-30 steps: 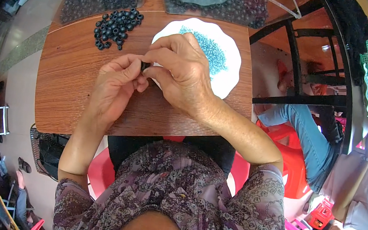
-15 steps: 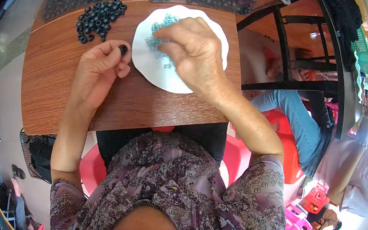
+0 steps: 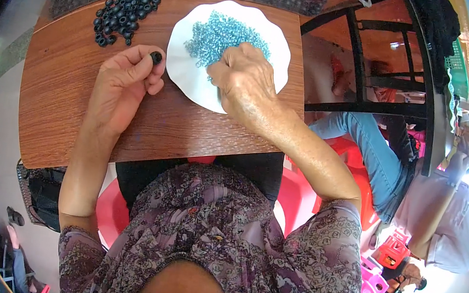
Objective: Inserting small blue beads into the center of black plastic rings.
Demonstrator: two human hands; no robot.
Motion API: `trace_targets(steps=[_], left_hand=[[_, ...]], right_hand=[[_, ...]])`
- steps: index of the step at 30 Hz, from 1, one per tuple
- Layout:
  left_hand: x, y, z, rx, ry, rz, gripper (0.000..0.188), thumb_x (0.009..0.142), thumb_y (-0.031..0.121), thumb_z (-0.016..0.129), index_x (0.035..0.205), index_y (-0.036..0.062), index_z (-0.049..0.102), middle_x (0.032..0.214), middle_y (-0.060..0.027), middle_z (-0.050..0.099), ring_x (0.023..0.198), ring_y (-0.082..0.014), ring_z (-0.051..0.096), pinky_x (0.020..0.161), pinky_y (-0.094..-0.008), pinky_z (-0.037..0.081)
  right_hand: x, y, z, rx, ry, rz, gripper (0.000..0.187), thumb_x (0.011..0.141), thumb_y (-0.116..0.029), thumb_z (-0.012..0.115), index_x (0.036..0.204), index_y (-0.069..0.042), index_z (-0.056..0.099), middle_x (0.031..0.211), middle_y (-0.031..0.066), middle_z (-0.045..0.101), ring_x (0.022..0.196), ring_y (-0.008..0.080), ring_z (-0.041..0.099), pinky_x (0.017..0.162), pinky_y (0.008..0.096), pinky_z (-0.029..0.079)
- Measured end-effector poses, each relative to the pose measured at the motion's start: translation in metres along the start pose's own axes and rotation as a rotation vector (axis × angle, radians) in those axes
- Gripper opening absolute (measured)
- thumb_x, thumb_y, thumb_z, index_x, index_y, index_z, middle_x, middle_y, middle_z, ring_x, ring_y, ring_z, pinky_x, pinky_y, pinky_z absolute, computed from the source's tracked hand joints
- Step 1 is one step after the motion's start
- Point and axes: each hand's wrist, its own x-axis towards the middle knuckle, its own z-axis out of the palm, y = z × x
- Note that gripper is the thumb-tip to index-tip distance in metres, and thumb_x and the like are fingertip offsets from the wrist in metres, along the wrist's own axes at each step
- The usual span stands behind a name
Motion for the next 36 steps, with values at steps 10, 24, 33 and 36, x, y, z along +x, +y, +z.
trace_targets(steps=[10, 24, 33, 36], left_hand=[[-0.001, -0.001, 0.0, -0.002, 0.002, -0.014, 0.019, 0.085, 0.009, 0.06, 0.095, -0.0064, 0.06, 0.08, -0.0075, 0.06, 0.065, -0.0106, 0.05, 0.059, -0.0214, 0.039], [-0.009, -0.017, 0.031, 0.632, 0.151, 0.463, 0.014, 0.08, 0.003, 0.063, 0.094, 0.002, 0.061, 0.081, -0.0005, 0.058, 0.071, -0.0094, 0.053, 0.064, -0.0208, 0.042], [-0.009, -0.014, 0.04, 1.129, 0.17, 0.799, 0.018, 0.076, 0.007, 0.065, 0.092, 0.004, 0.057, 0.081, -0.0095, 0.057, 0.072, -0.0241, 0.055, 0.062, -0.0326, 0.044], [-0.007, -0.02, 0.035, 1.012, 0.218, 0.729, 0.016, 0.079, 0.005, 0.063, 0.094, 0.003, 0.056, 0.082, -0.0079, 0.057, 0.072, -0.0202, 0.056, 0.063, -0.0297, 0.045]], right_hand=[[0.002, 0.002, -0.001, 0.004, -0.005, -0.045, 0.016, 0.064, 0.002, 0.069, 0.079, -0.002, 0.063, 0.07, 0.007, 0.055, 0.066, 0.0237, 0.05, 0.058, 0.0347, 0.041], [0.013, -0.019, -0.027, 0.6, -0.018, 0.338, 0.011, 0.075, -0.005, 0.07, 0.082, 0.001, 0.063, 0.075, 0.0019, 0.06, 0.072, 0.0099, 0.055, 0.063, 0.0248, 0.042], [0.026, -0.033, -0.031, 0.931, -0.144, 0.591, 0.012, 0.078, -0.009, 0.067, 0.083, 0.001, 0.063, 0.072, -0.0001, 0.06, 0.066, 0.0051, 0.052, 0.058, 0.0204, 0.043], [0.026, -0.038, -0.026, 0.994, -0.1, 0.646, 0.012, 0.079, -0.005, 0.066, 0.089, 0.002, 0.062, 0.08, 0.0019, 0.062, 0.071, 0.0048, 0.055, 0.061, 0.0189, 0.044]])
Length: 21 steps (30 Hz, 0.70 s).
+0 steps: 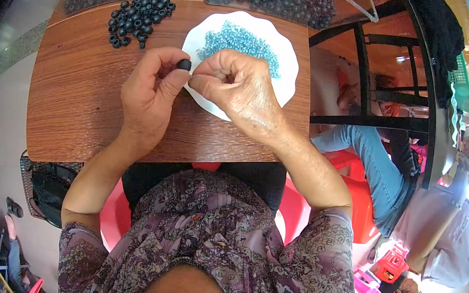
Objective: Inserting small blue beads into the center of black plastic rings.
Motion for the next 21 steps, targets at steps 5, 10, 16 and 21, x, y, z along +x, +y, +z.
trace_targets(steps=[5, 10, 16, 21], left_hand=[[0.003, 0.001, -0.006, -0.321, -0.004, -0.241, 0.012, 0.086, 0.006, 0.058, 0.097, 0.0008, 0.055, 0.084, -0.0024, 0.058, 0.075, -0.0105, 0.055, 0.067, -0.0239, 0.046], [0.004, -0.007, -0.012, -0.569, -0.033, -0.461, 0.014, 0.088, 0.01, 0.057, 0.099, 0.0005, 0.056, 0.081, -0.0004, 0.057, 0.068, -0.0043, 0.05, 0.057, -0.0178, 0.042], [0.007, -0.012, -0.014, -0.701, -0.007, -0.548, 0.014, 0.086, 0.01, 0.059, 0.095, -0.0005, 0.056, 0.071, -0.0007, 0.056, 0.055, -0.0033, 0.045, 0.047, -0.016, 0.035], [0.012, -0.008, -0.018, -0.764, 0.034, -0.653, 0.014, 0.085, 0.009, 0.06, 0.094, -0.0008, 0.056, 0.067, -0.002, 0.056, 0.051, -0.0047, 0.046, 0.043, -0.0171, 0.035]], right_hand=[[0.003, 0.001, 0.012, -0.065, 0.101, -0.187, 0.015, 0.076, 0.001, 0.067, 0.091, 0.001, 0.062, 0.081, 0.0019, 0.061, 0.071, 0.0057, 0.054, 0.064, 0.0209, 0.045], [0.01, 0.01, 0.019, -0.37, 0.172, -0.488, 0.019, 0.072, 0.005, 0.067, 0.089, 0.0, 0.061, 0.079, 0.0028, 0.06, 0.072, 0.0089, 0.053, 0.064, 0.0237, 0.044], [0.02, 0.013, 0.02, -0.6, 0.209, -0.769, 0.024, 0.065, 0.01, 0.066, 0.085, -0.001, 0.058, 0.08, 0.0072, 0.059, 0.069, 0.0185, 0.055, 0.062, 0.0276, 0.045], [0.026, 0.014, 0.025, -0.71, 0.224, -0.923, 0.027, 0.061, 0.012, 0.066, 0.084, -0.001, 0.056, 0.08, 0.009, 0.059, 0.067, 0.0235, 0.054, 0.059, 0.0308, 0.044]])
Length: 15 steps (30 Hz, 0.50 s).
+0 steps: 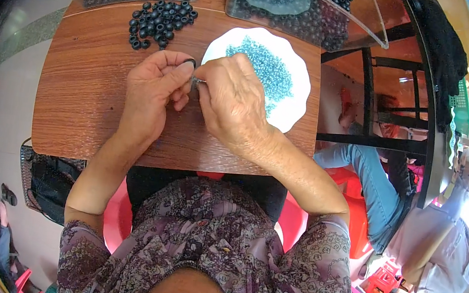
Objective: Inserting small blue beads into the center of black plastic rings.
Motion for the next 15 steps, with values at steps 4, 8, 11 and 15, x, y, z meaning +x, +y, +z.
trace_targets(steps=[4, 8, 11, 15], left_hand=[[0.001, 0.003, -0.005, -0.065, 0.025, -0.081, 0.014, 0.083, 0.008, 0.061, 0.093, -0.0013, 0.056, 0.066, -0.0027, 0.055, 0.049, -0.0058, 0.046, 0.042, -0.0176, 0.035], [0.003, 0.009, -0.01, -0.018, 0.052, -0.048, 0.014, 0.083, 0.009, 0.061, 0.091, -0.0008, 0.056, 0.066, -0.0018, 0.055, 0.05, -0.0051, 0.047, 0.042, -0.0179, 0.035], [0.003, 0.013, -0.012, 0.237, 0.073, 0.081, 0.014, 0.084, 0.008, 0.061, 0.095, -0.0001, 0.056, 0.065, -0.0006, 0.052, 0.056, -0.0066, 0.048, 0.048, -0.0222, 0.04], [0.013, 0.007, -0.022, 1.159, 0.16, 0.838, 0.012, 0.076, 0.005, 0.06, 0.086, 0.0036, 0.054, 0.068, -0.0098, 0.056, 0.063, -0.0201, 0.054, 0.053, -0.0296, 0.043]], right_hand=[[0.003, 0.002, 0.004, -0.052, 0.014, -0.085, 0.027, 0.062, 0.012, 0.065, 0.084, -0.001, 0.056, 0.079, 0.0096, 0.058, 0.066, 0.0236, 0.053, 0.057, 0.0321, 0.043], [0.007, 0.005, 0.003, -0.001, -0.032, 0.05, 0.024, 0.065, 0.011, 0.064, 0.084, -0.001, 0.056, 0.077, 0.009, 0.057, 0.066, 0.0223, 0.054, 0.056, 0.0309, 0.044], [0.012, 0.011, 0.005, 0.023, -0.032, 0.122, 0.022, 0.067, 0.009, 0.065, 0.084, -0.001, 0.057, 0.075, 0.0078, 0.056, 0.067, 0.0199, 0.055, 0.057, 0.0287, 0.045], [0.015, 0.013, 0.01, 0.117, -0.038, 0.221, 0.019, 0.067, 0.007, 0.064, 0.082, -0.001, 0.056, 0.072, 0.0099, 0.055, 0.069, 0.0247, 0.055, 0.059, 0.0349, 0.044]])
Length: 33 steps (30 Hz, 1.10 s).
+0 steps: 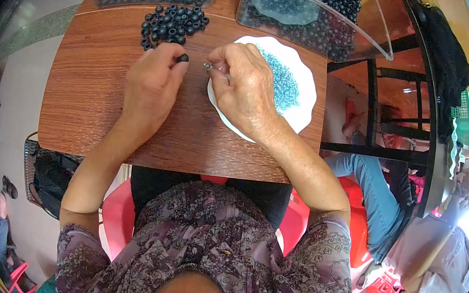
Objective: Inserting small blue beads into the center of black plastic rings.
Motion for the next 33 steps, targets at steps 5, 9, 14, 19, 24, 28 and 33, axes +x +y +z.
trace_targets(steps=[5, 9, 14, 19, 24, 28, 33], left_hand=[[0.001, -0.009, 0.002, 0.408, -0.178, 0.334, 0.008, 0.07, 0.006, 0.056, 0.077, 0.0057, 0.053, 0.07, -0.0091, 0.053, 0.073, -0.0224, 0.052, 0.057, -0.0338, 0.045], [0.01, -0.013, 0.007, 0.543, -0.311, 0.537, 0.005, 0.067, 0.008, 0.056, 0.07, 0.0039, 0.056, 0.067, -0.0089, 0.055, 0.07, -0.0215, 0.054, 0.056, -0.0307, 0.046], [0.02, -0.015, 0.011, 0.511, -0.337, 0.557, 0.005, 0.068, 0.008, 0.057, 0.067, 0.0037, 0.057, 0.066, -0.0095, 0.058, 0.068, -0.0215, 0.057, 0.056, -0.0301, 0.048], [0.031, -0.022, 0.011, 0.446, -0.381, 0.481, 0.004, 0.068, 0.005, 0.057, 0.069, 0.0011, 0.057, 0.07, -0.0133, 0.061, 0.072, -0.0257, 0.06, 0.059, -0.0349, 0.049], [0.043, -0.031, -0.002, 0.257, -0.36, 0.298, 0.007, 0.071, 0.005, 0.06, 0.074, -0.0009, 0.058, 0.074, -0.0147, 0.063, 0.073, -0.0257, 0.061, 0.061, -0.0363, 0.049], [0.043, -0.023, -0.02, -0.27, -0.376, -0.335, 0.011, 0.076, 0.006, 0.063, 0.087, 0.0007, 0.062, 0.071, -0.0059, 0.061, 0.069, -0.0124, 0.058, 0.061, -0.0268, 0.045], [0.016, -0.002, -0.018, -0.688, -0.256, -0.586, 0.011, 0.08, 0.004, 0.063, 0.09, 0.0017, 0.062, 0.074, 0.0016, 0.058, 0.07, -0.0048, 0.052, 0.063, -0.0194, 0.042]], right_hand=[[-0.001, 0.001, 0.001, 0.074, 0.003, 0.073, 0.018, 0.069, 0.005, 0.066, 0.082, -0.001, 0.057, 0.072, 0.0091, 0.056, 0.068, 0.0217, 0.056, 0.061, 0.0326, 0.046], [-0.005, 0.003, -0.001, 0.09, 0.009, 0.095, 0.017, 0.069, 0.005, 0.066, 0.083, -0.001, 0.058, 0.072, 0.0085, 0.056, 0.068, 0.0202, 0.056, 0.06, 0.0319, 0.046], [-0.008, 0.007, -0.007, 0.163, 0.008, 0.179, 0.015, 0.07, 0.003, 0.067, 0.082, -0.002, 0.059, 0.073, 0.0074, 0.056, 0.067, 0.0166, 0.055, 0.06, 0.0299, 0.045], [-0.008, 0.006, -0.009, 0.219, 0.021, 0.213, 0.013, 0.07, 0.003, 0.066, 0.081, -0.002, 0.06, 0.071, 0.0058, 0.056, 0.067, 0.016, 0.054, 0.061, 0.0294, 0.044], [-0.009, 0.008, -0.009, 0.213, 0.008, 0.222, 0.01, 0.071, 0.003, 0.066, 0.079, -0.002, 0.061, 0.069, 0.0052, 0.055, 0.069, 0.0154, 0.053, 0.061, 0.0292, 0.043], [-0.01, 0.01, -0.01, 0.238, 0.015, 0.219, 0.01, 0.072, 0.003, 0.065, 0.081, -0.002, 0.062, 0.071, 0.0051, 0.057, 0.069, 0.0145, 0.053, 0.061, 0.0285, 0.043], [-0.009, 0.006, -0.006, 0.43, -0.024, 0.35, 0.01, 0.074, 0.002, 0.065, 0.083, -0.002, 0.064, 0.078, 0.0035, 0.062, 0.068, 0.0092, 0.054, 0.06, 0.0243, 0.044]])
